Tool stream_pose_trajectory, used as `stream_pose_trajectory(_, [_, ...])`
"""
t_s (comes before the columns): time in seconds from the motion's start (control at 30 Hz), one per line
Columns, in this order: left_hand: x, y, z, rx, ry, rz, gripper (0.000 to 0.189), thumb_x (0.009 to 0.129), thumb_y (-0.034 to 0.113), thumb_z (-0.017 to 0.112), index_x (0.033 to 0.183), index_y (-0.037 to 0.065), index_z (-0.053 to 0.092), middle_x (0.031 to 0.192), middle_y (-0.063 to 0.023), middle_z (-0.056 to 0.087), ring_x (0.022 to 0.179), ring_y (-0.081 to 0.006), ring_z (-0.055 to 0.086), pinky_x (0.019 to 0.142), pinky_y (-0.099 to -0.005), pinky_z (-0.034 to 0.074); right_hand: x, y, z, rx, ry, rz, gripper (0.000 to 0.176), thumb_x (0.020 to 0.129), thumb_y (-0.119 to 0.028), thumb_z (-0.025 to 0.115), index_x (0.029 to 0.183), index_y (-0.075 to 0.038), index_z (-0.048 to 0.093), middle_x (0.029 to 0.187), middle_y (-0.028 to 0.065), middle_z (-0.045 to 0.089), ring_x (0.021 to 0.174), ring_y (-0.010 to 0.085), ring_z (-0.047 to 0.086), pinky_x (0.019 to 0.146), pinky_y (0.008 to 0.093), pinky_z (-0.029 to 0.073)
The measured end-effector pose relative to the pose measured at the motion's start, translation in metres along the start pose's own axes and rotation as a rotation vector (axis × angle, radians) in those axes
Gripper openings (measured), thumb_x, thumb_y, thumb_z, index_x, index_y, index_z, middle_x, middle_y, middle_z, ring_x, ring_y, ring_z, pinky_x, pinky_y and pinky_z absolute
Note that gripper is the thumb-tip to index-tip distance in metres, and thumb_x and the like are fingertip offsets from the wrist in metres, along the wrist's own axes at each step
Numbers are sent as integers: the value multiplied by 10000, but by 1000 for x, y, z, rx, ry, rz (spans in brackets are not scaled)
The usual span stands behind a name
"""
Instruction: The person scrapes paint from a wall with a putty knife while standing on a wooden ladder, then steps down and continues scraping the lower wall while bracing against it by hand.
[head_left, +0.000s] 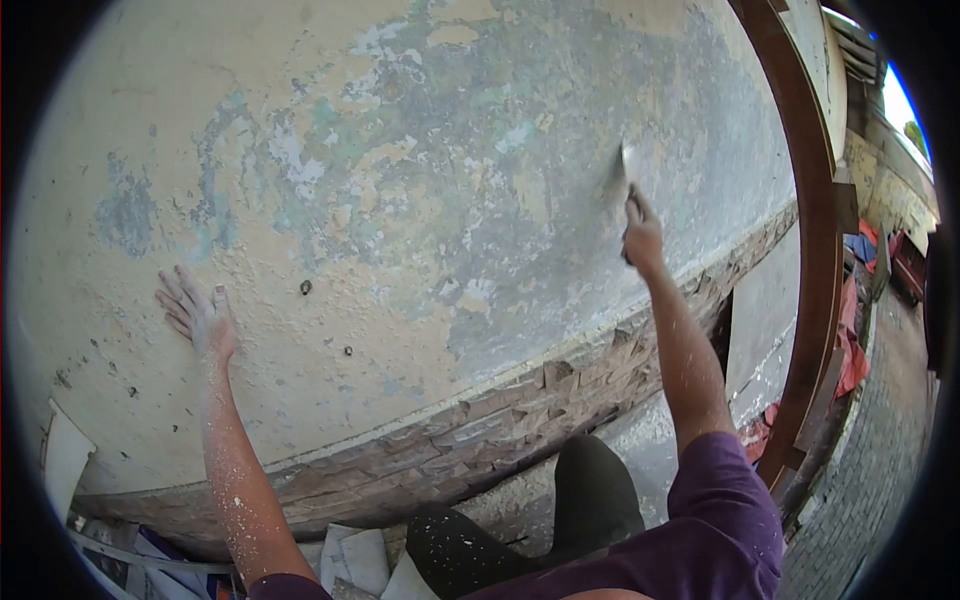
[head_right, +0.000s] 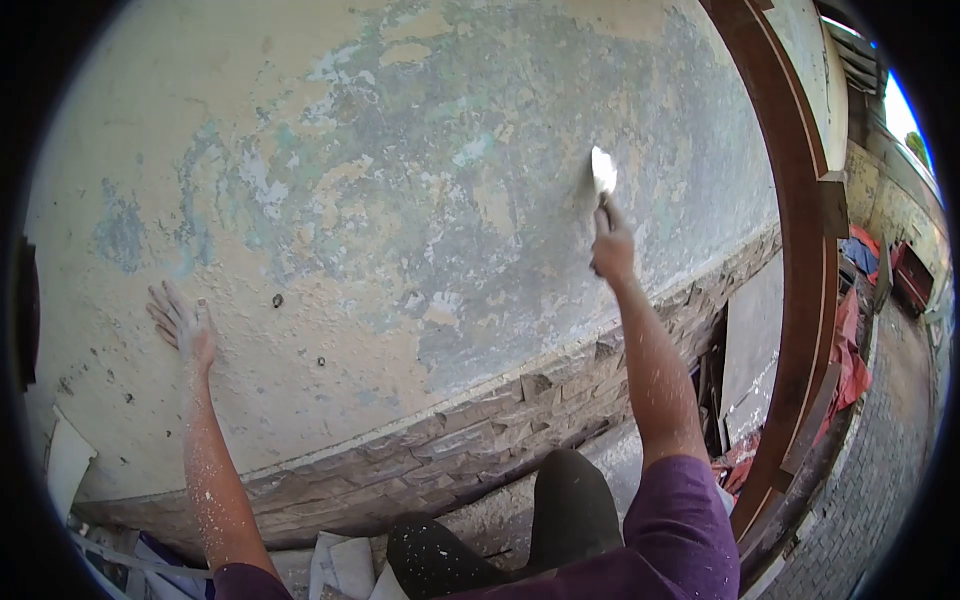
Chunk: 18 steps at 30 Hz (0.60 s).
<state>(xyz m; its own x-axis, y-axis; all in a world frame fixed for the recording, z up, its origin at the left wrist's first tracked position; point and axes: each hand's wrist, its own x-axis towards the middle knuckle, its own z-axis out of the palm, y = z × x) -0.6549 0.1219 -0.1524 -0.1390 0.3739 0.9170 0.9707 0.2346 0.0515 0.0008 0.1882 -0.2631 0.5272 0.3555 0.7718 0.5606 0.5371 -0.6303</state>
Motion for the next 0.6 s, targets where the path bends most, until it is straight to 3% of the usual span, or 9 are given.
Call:
stream_pose_trajectory(0.03, [-1, 1, -2, 6, 12, -7, 733, 964, 419, 382, 1495, 150, -46, 1550, -108, -141, 1411, -392, -116, 1117, -560, -9, 27, -71, -17, 146, -93, 302, 397, 964, -215, 486, 1350, -121, 489, 626, 0, 533, 414, 64, 377, 381, 246, 332])
stream_pose_trajectory(0.1, [0, 8, -3, -11, -35, -72, 738, 960, 409, 395, 1496, 146, -40, 1551, -107, -136, 1413, -388, -115, 1118, -562, -6, 68, -93, -22, 249, -77, 419, 391, 970, -212, 475, 1351, -123, 484, 535, -35, 411, 361, 59, 340, 333, 264, 288])
stream_pose_trajectory(0.17, [1, 11, -3, -11, -26, -72, 741, 958, 409, 398, 1496, 147, -39, 1552, -108, -133, 1413, -387, -115, 1118, -563, -6, 44, -92, -8, 179, -88, 244, 382, 970, -200, 473, 1341, -115, 493, 534, -27, 427, 354, 63, 326, 327, 261, 271])
stream_pose_trajectory(0.2, [-2, 9, -5, -13, -28, -62, 743, 956, 408, 402, 1496, 147, -37, 1552, -108, -130, 1413, -386, -115, 1118, -564, -6, 13, -75, 4, -49, -157, 78, 378, 947, -166, 488, 1305, -50, 514, 1049, 154, 669, 865, 223, 669, 744, 312, 519])
stream_pose_trajectory(0.23, [1, 8, -5, -2, -29, -86, 743, 956, 408, 402, 1496, 147, -37, 1552, -108, -130, 1413, -386, -115, 1118, -564, -6, -36, -95, 21, 51, -230, -56, 378, 928, -150, 520, 1286, -32, 526, 1205, 176, 607, 1114, 238, 593, 930, 321, 447])
stream_pose_trajectory(0.3, [-4, 8, -4, -36, 3, -36, 746, 955, 411, 404, 1496, 149, -38, 1551, -112, -125, 1413, -385, -119, 1119, -562, -9, -99, -174, 34, -124, -554, -32, 393, 907, -144, 542, 1297, -88, 529, 1071, 248, 625, 969, 315, 648, 842, 349, 483])
stream_pose_trajectory(0.43, [-1, 12, -9, -44, -57, -87, 754, 954, 417, 409, 1496, 152, -44, 1551, -116, -123, 1410, -385, -128, 1118, -563, -18, 1, -252, 89, -20, -286, -228, 384, 922, -197, 496, 1295, -113, 524, 1024, 254, 623, 929, 391, 623, 787, 382, 489])
stream_pose_trajectory(0.53, [-4, 9, -8, -9, -83, -96, 753, 956, 417, 407, 1495, 157, -50, 1549, -120, -125, 1409, -387, -134, 1116, -566, -22, 65, -328, 88, 6, -365, 101, 400, 924, -229, 476, 1311, -135, 509, 1049, 253, 621, 967, 407, 606, 819, 421, 476])
stream_pose_trajectory(0.6, [-3, 9, -6, -51, -67, -75, 751, 957, 418, 403, 1495, 160, -52, 1547, -121, -133, 1407, -386, -142, 1115, -570, -26, 50, -306, 88, -68, -337, 8, 405, 926, -233, 473, 1319, -143, 501, 1049, 251, 623, 970, 405, 606, 821, 419, 477])
